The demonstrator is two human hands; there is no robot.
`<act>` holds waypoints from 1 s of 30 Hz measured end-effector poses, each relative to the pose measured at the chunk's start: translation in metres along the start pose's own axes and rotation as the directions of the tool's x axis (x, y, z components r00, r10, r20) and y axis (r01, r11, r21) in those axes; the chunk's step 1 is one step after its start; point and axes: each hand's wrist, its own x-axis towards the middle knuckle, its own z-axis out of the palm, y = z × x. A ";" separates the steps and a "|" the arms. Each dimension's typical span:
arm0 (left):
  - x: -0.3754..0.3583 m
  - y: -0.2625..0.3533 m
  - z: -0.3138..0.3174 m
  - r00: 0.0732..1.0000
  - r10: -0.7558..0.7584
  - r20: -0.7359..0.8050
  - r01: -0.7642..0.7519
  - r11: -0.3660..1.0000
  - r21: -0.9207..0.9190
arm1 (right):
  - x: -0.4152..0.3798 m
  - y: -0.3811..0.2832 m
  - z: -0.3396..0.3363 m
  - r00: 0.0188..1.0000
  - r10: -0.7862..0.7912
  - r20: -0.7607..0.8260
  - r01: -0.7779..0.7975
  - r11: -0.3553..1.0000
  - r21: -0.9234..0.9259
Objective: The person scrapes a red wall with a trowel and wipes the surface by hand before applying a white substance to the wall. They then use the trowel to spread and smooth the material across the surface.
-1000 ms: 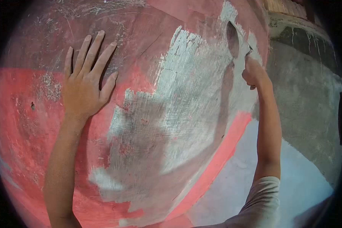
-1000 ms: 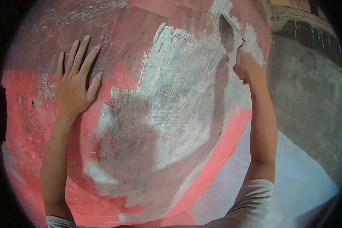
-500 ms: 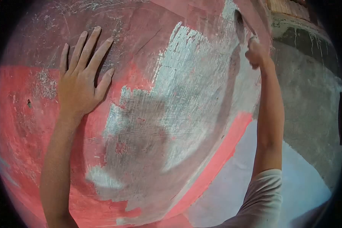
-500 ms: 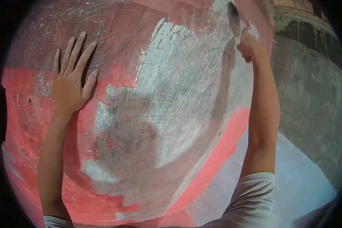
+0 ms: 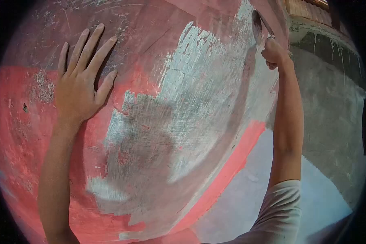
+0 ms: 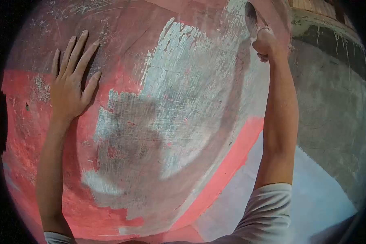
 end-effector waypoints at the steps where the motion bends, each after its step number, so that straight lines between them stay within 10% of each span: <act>1: 0.000 -0.002 -0.001 1.000 0.006 0.001 -0.006 1.000 -0.007 | -0.001 -0.005 0.002 1.000 0.002 -0.003 -0.002 1.000 0.011; 13: 0.001 -0.002 -0.001 1.000 0.023 0.008 -0.023 1.000 0.012 | 0.009 -0.005 0.003 0.995 0.070 0.071 -0.072 0.997 0.033; 18: 0.000 0.000 0.002 1.000 -0.007 0.004 0.007 1.000 0.010 | -0.061 0.025 0.039 0.961 -0.204 -0.188 0.179 0.973 -0.143; 22: 0.002 0.003 -0.004 1.000 0.012 0.022 -0.013 0.999 0.038 | 0.001 0.011 -0.008 0.996 0.018 0.088 -0.012 0.997 -0.071; 30: 0.000 0.002 -0.001 1.000 -0.008 0.021 0.008 0.999 0.034 | -0.088 0.002 0.009 0.999 -0.008 -0.049 0.011 0.998 0.066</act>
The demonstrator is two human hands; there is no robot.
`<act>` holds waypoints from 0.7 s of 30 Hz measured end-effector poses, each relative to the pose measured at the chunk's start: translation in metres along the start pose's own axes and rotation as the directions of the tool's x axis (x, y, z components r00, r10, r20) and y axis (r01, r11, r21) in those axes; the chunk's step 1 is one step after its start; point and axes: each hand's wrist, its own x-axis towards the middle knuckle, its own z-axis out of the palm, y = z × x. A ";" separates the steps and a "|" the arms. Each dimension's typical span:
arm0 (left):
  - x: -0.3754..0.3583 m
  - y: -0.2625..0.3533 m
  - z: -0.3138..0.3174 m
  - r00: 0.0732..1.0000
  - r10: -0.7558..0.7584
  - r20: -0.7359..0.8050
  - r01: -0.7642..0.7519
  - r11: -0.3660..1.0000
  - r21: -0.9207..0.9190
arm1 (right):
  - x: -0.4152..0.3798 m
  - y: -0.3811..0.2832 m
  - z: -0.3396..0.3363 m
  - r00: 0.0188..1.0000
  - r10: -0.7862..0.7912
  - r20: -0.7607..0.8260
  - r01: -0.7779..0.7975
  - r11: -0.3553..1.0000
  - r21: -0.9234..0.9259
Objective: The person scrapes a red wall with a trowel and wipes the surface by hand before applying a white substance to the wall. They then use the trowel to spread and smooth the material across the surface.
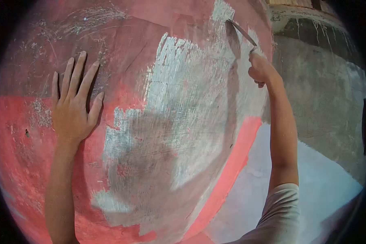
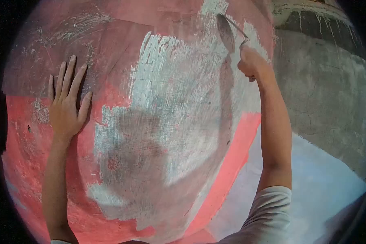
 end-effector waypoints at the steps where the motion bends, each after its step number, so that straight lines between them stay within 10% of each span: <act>1: 0.000 -0.002 0.000 1.000 0.001 0.008 -0.001 1.000 0.020 | 0.012 0.000 -0.005 0.999 0.011 0.030 -0.011 1.000 0.010; 21: 0.001 0.002 -0.005 0.998 0.007 0.063 -0.009 0.999 0.036 | 0.034 -0.018 -0.006 0.998 0.026 0.061 -0.022 0.997 -0.067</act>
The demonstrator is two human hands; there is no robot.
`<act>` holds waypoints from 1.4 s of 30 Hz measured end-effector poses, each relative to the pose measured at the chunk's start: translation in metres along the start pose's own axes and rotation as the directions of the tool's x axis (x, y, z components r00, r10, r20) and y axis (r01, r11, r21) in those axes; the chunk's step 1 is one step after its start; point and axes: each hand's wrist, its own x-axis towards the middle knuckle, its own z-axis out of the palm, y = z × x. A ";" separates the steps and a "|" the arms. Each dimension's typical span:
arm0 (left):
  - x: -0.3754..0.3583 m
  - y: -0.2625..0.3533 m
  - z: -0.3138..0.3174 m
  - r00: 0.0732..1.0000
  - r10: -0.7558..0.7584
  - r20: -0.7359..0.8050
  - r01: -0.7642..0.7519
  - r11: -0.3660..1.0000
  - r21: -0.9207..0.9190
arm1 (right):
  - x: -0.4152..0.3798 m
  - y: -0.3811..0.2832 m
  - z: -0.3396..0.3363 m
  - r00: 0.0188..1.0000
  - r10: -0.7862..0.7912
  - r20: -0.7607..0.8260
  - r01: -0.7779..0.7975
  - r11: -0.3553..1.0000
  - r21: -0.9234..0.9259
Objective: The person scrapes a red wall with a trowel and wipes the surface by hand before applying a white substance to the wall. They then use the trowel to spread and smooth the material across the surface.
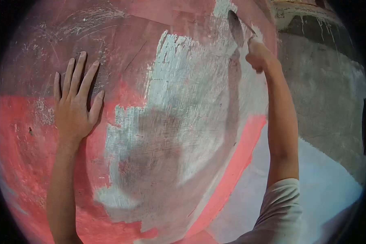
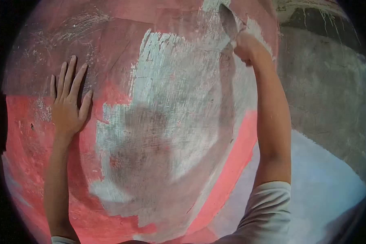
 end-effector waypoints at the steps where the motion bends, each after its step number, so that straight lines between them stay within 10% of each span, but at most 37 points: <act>1: 0.000 -0.001 0.001 1.000 0.003 -0.004 -0.003 1.000 0.001 | -0.023 -0.003 -0.001 1.000 -0.013 0.012 0.014 0.997 -0.074; 26: 0.001 0.001 0.001 0.999 0.002 -0.045 -0.003 1.000 -0.017 | -0.016 0.012 0.019 0.983 -0.108 -0.149 0.103 0.994 -0.041; 42: 0.000 0.000 0.003 0.997 -0.002 -0.071 -0.001 0.999 -0.050 | 0.053 0.028 -0.026 0.996 0.079 0.033 -0.081 0.995 0.053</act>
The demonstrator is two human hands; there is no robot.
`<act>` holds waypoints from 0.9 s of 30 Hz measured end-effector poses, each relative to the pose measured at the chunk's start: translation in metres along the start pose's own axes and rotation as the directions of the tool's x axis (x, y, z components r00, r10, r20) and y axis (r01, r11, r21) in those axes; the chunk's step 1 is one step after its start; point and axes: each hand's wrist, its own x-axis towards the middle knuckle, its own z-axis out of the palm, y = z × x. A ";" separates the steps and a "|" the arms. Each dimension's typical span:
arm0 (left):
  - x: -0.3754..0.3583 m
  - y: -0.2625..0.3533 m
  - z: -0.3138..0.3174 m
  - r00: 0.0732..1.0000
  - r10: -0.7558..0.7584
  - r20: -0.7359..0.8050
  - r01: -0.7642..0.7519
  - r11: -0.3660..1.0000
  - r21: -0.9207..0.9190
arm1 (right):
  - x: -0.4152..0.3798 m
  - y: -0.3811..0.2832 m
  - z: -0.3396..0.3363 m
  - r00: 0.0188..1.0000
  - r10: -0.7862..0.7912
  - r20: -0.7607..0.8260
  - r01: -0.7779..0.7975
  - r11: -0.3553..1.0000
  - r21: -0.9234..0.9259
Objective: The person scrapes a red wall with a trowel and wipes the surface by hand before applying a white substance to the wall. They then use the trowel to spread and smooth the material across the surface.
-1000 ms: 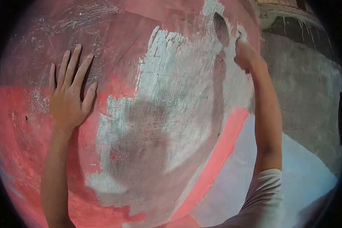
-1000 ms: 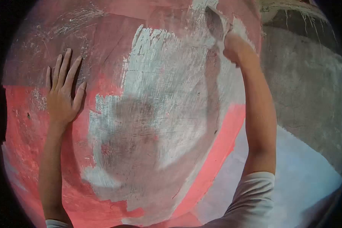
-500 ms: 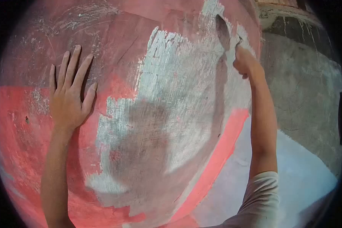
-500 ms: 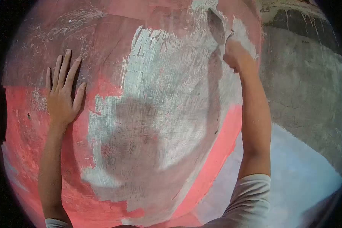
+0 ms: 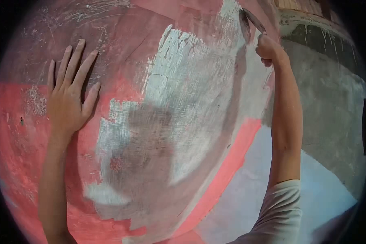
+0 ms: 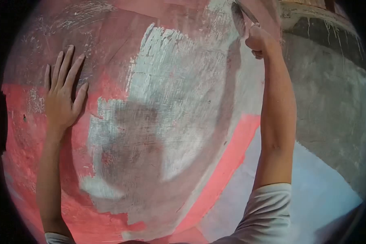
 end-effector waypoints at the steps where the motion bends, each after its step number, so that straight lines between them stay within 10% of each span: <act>1: -0.001 -0.002 0.002 1.000 0.005 -0.009 -0.005 1.000 0.001 | -0.006 -0.011 -0.002 1.000 0.003 0.020 -0.002 0.998 -0.055; 8: -0.001 -0.003 -0.002 1.000 0.002 0.018 -0.002 1.000 0.010 | -0.061 0.007 0.046 0.962 -0.202 -0.184 0.180 0.975 -0.130; 12: -0.002 -0.001 -0.001 0.999 0.000 0.033 0.000 1.000 0.015 | 0.012 -0.005 0.022 0.999 0.033 -0.006 -0.032 0.998 0.056; 16: -0.002 -0.003 0.000 1.000 -0.003 0.013 0.003 1.000 -0.002 | -0.026 -0.007 0.033 0.994 -0.104 0.013 0.105 0.971 -0.214; 20: -0.003 -0.004 -0.002 1.000 -0.006 -0.001 0.006 1.000 -0.008 | -0.085 -0.009 0.062 0.980 -0.124 -0.158 0.115 0.991 -0.061; 27: -0.004 -0.005 0.004 0.999 -0.004 0.036 0.002 0.998 0.057 | -0.006 0.001 0.036 1.000 -0.021 -0.020 0.021 1.000 0.011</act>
